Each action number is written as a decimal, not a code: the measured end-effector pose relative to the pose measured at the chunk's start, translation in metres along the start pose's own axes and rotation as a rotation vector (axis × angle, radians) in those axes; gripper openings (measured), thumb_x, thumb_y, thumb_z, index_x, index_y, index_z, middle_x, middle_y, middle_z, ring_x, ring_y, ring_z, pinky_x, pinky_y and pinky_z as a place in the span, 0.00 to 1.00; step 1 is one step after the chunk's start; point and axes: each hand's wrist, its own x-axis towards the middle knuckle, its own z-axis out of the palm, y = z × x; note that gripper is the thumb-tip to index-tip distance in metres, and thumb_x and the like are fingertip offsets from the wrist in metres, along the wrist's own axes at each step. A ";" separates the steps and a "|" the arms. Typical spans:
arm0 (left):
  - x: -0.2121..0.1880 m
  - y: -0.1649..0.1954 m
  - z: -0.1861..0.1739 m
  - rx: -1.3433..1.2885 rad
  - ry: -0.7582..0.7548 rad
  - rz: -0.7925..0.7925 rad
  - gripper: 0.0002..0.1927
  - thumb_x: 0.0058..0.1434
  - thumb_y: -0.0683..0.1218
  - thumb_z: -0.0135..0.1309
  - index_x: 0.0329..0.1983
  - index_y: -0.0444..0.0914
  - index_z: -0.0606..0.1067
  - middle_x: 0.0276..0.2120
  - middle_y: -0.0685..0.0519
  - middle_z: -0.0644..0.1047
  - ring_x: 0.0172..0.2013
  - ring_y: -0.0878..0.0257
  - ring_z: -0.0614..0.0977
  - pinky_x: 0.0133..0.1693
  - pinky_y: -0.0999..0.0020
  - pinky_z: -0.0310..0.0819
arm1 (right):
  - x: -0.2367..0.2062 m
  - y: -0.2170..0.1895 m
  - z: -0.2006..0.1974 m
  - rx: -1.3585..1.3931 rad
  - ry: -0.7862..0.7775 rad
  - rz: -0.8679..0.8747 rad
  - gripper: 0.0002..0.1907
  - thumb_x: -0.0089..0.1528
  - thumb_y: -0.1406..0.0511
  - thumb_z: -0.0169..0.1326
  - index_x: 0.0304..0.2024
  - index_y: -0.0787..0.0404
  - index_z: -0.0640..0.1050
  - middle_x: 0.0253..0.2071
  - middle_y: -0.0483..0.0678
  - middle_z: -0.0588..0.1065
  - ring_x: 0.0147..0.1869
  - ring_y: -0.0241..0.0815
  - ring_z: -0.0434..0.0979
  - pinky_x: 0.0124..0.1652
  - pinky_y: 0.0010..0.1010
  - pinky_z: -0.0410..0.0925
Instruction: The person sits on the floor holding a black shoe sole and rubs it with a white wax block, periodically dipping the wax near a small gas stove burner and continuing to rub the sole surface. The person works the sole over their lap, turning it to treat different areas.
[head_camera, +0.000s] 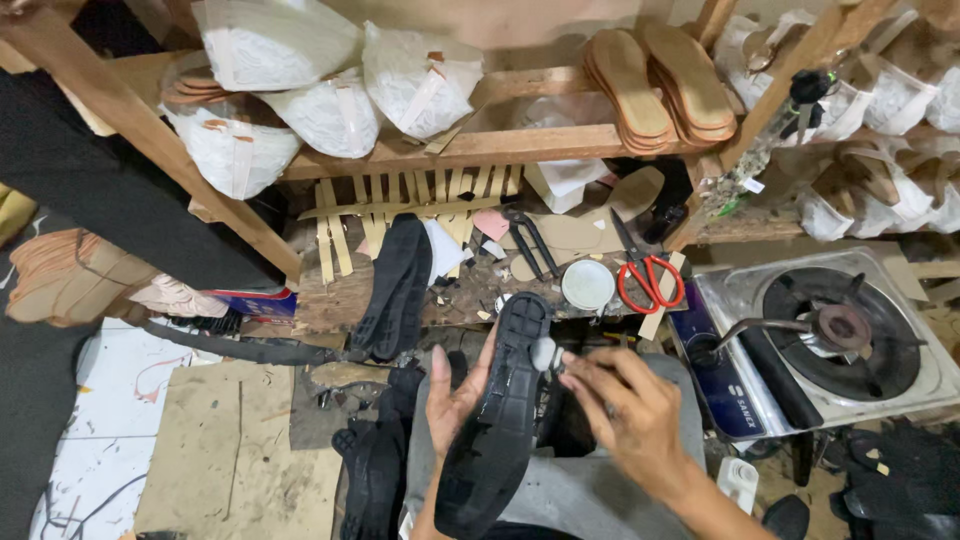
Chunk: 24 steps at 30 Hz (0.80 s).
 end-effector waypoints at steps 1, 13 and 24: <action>-0.001 0.003 -0.003 0.020 0.022 0.011 0.49 0.71 0.72 0.33 0.80 0.32 0.48 0.73 0.39 0.61 0.69 0.48 0.66 0.70 0.56 0.60 | -0.007 -0.005 0.000 0.017 -0.022 -0.052 0.12 0.52 0.69 0.70 0.39 0.61 0.85 0.35 0.46 0.79 0.29 0.40 0.80 0.27 0.30 0.71; -0.019 0.009 -0.045 -0.210 0.565 0.176 0.27 0.68 0.52 0.37 0.63 0.31 0.68 0.62 0.41 0.73 0.65 0.50 0.70 0.70 0.44 0.51 | 0.043 0.113 0.041 -0.188 -0.123 0.337 0.11 0.59 0.60 0.63 0.42 0.54 0.86 0.42 0.48 0.80 0.43 0.52 0.81 0.41 0.42 0.72; -0.029 0.015 -0.065 -0.140 0.215 0.064 0.36 0.69 0.58 0.40 0.72 0.30 0.60 0.66 0.34 0.68 0.66 0.42 0.68 0.67 0.52 0.60 | 0.057 0.118 0.054 -0.241 -0.180 0.273 0.10 0.58 0.61 0.63 0.40 0.56 0.86 0.39 0.50 0.80 0.41 0.52 0.81 0.39 0.43 0.72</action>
